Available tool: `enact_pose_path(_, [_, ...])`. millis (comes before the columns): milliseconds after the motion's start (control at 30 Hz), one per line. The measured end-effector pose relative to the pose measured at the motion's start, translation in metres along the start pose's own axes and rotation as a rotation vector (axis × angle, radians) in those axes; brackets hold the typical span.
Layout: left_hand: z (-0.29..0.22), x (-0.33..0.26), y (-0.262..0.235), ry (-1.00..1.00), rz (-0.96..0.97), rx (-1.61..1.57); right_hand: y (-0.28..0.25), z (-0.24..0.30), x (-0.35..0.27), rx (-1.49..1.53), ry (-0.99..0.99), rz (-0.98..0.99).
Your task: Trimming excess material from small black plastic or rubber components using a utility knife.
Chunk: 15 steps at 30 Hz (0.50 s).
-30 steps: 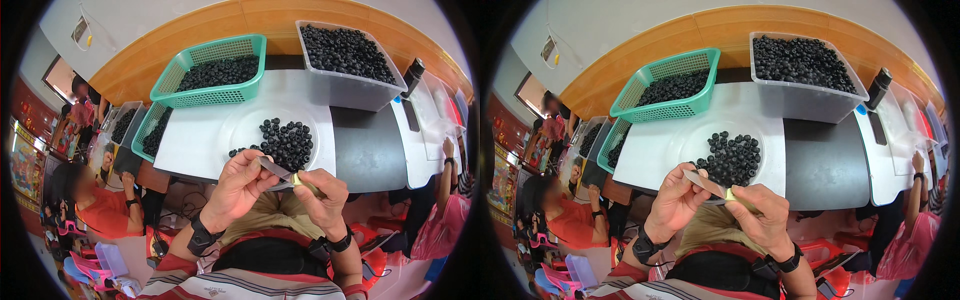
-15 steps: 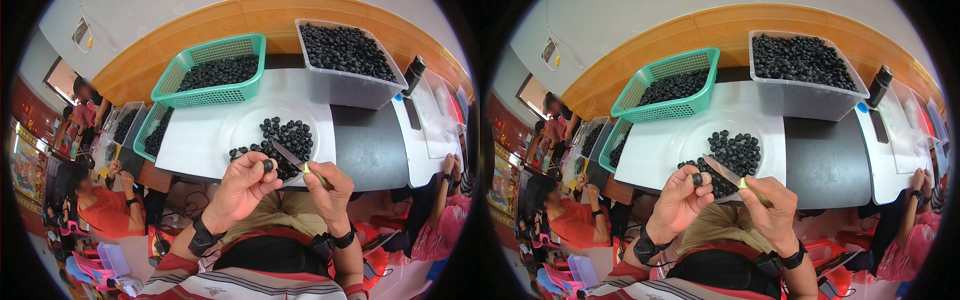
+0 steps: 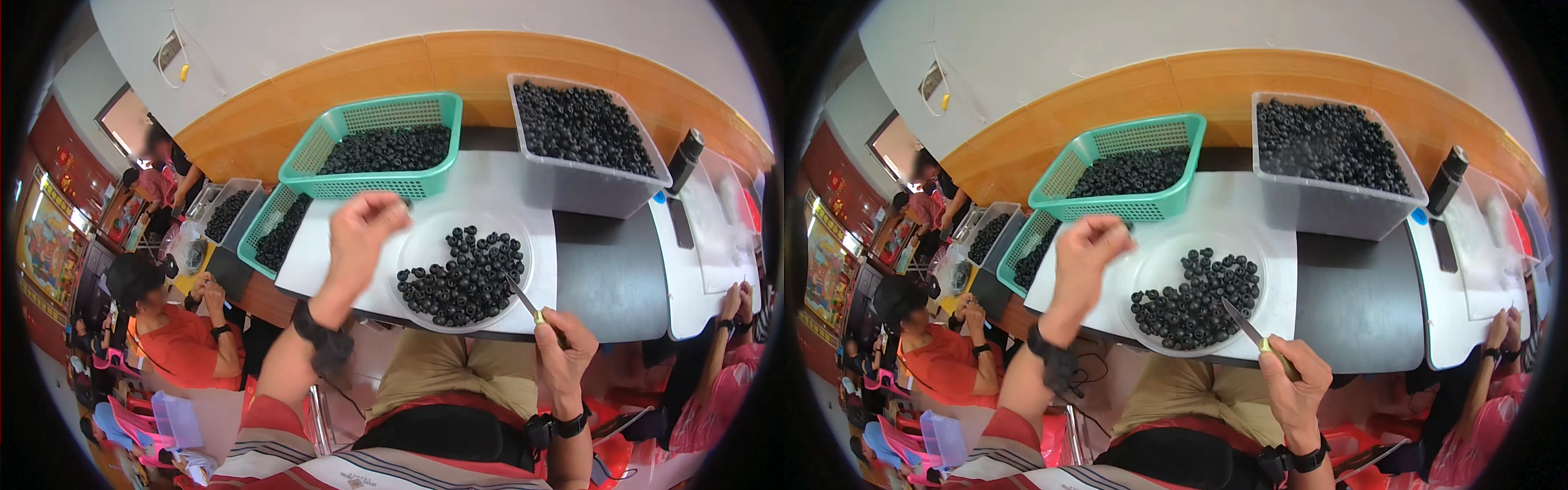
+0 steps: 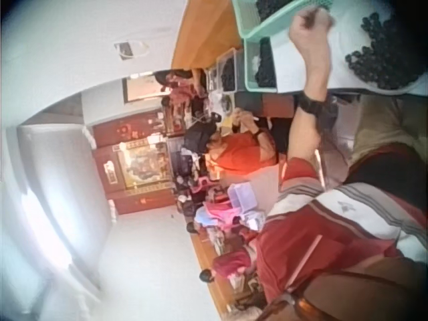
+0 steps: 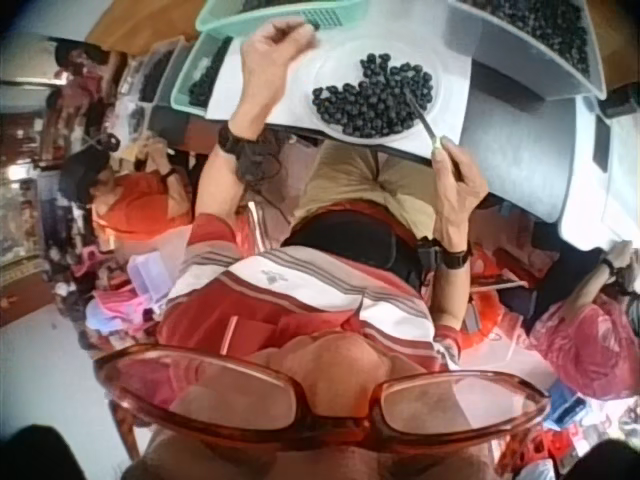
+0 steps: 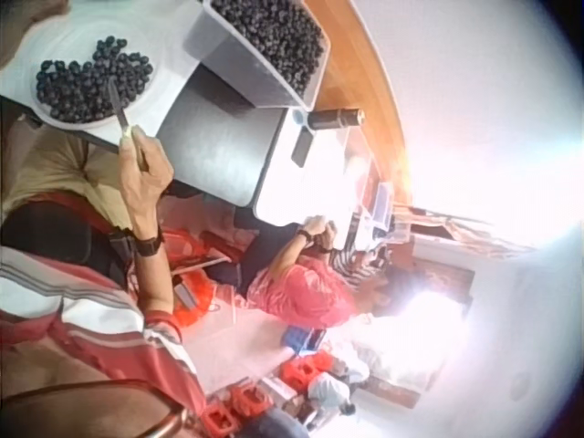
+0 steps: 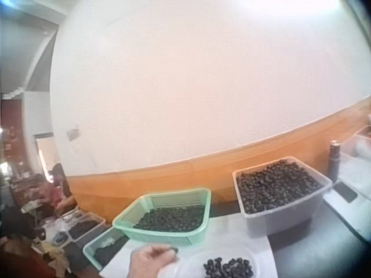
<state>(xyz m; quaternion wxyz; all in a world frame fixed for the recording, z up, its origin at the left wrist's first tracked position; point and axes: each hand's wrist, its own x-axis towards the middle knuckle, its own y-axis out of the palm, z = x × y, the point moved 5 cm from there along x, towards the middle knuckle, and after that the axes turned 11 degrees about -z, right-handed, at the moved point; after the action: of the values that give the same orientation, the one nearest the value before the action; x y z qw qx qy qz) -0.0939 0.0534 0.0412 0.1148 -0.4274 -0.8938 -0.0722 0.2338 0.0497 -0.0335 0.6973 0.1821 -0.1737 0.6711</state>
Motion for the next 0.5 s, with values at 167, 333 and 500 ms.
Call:
enact_pose_path(167, [0.009, 0.127, -0.068, 0.27, -0.255, 0.24, -0.005, 0.004, -0.005, 0.036, 0.065, -0.022])
enact_pose_path(333, [0.012, 0.087, -0.052, 0.398, -0.269, 0.425, -0.022, -0.008, -0.012, -0.006, 0.141, -0.062])
enact_pose_path(500, [0.025, -0.005, -0.016, 0.29, 0.085, 0.529, -0.023, -0.011, -0.014, 0.021, 0.19, -0.066])
